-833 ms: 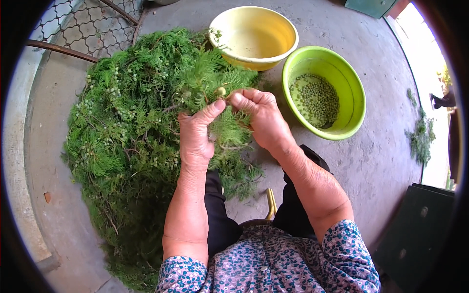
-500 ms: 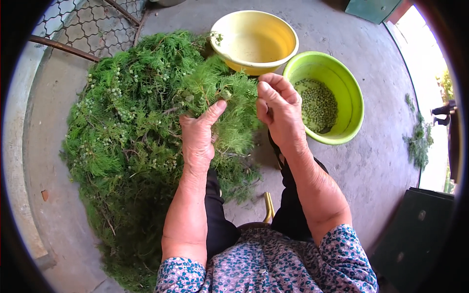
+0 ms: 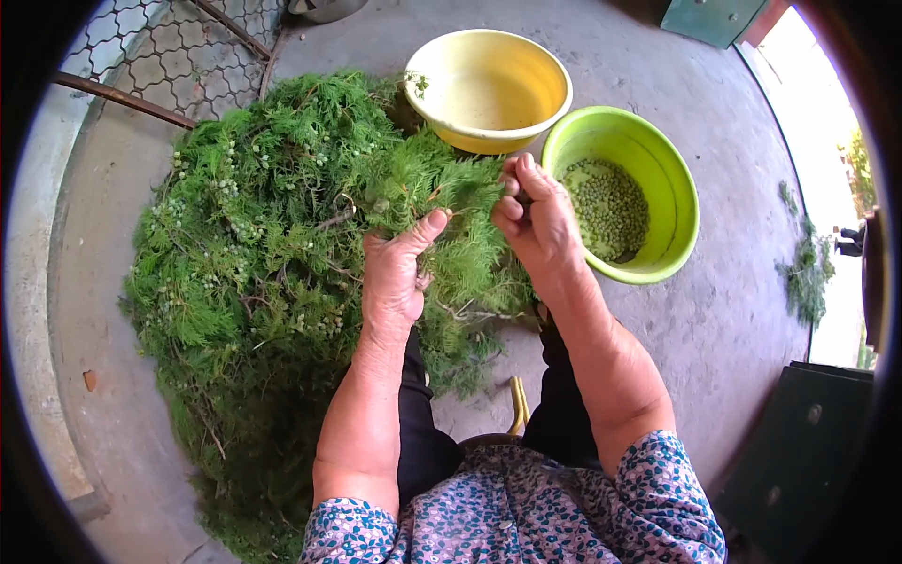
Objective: The person is removing small green berries from leafy green branches by hand and placing them into a green plastic basin.
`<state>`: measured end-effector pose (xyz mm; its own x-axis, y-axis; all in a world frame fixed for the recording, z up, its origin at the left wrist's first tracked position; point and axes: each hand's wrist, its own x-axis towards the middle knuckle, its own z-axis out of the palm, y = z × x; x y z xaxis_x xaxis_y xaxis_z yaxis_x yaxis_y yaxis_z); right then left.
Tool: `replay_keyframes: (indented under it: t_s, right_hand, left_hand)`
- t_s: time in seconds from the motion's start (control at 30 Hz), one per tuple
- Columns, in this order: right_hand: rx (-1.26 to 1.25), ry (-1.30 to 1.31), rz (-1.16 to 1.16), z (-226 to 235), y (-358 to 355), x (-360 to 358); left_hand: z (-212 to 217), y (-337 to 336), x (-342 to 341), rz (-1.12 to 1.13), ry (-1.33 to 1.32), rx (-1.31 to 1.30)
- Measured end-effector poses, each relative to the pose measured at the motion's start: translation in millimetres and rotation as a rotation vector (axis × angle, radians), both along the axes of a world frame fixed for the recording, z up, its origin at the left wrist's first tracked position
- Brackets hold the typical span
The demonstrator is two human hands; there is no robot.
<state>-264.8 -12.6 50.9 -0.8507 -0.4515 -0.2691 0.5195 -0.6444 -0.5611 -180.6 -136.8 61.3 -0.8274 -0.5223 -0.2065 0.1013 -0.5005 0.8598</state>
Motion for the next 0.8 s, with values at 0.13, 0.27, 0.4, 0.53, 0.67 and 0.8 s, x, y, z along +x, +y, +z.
replay_keyframes:
  t_s: [0.13,0.27,0.4,0.53,0.67,0.8]
  right_hand:
    - [0.012,-0.052,-0.032,12,4,-8]
    - [0.006,0.204,-0.095,18,24,-18]
    - [0.358,0.415,0.046,19,30,-21]
    - [0.687,0.576,0.099,21,20,-12]
    - [0.677,0.757,0.238,23,22,-13]
    - [0.644,0.749,0.365,23,16,-3]
  left_hand:
    - [-9,-4,7,-0.057,-0.158,-0.446]
    - [-18,-4,5,-0.076,-0.130,-0.888]
    - [-32,-9,7,0.065,0.003,-1.226]
    - [-37,-19,7,0.070,0.025,-1.260]
    - [-38,-19,5,0.050,0.052,-1.205]
    - [-29,-20,9,0.034,0.033,-1.183]
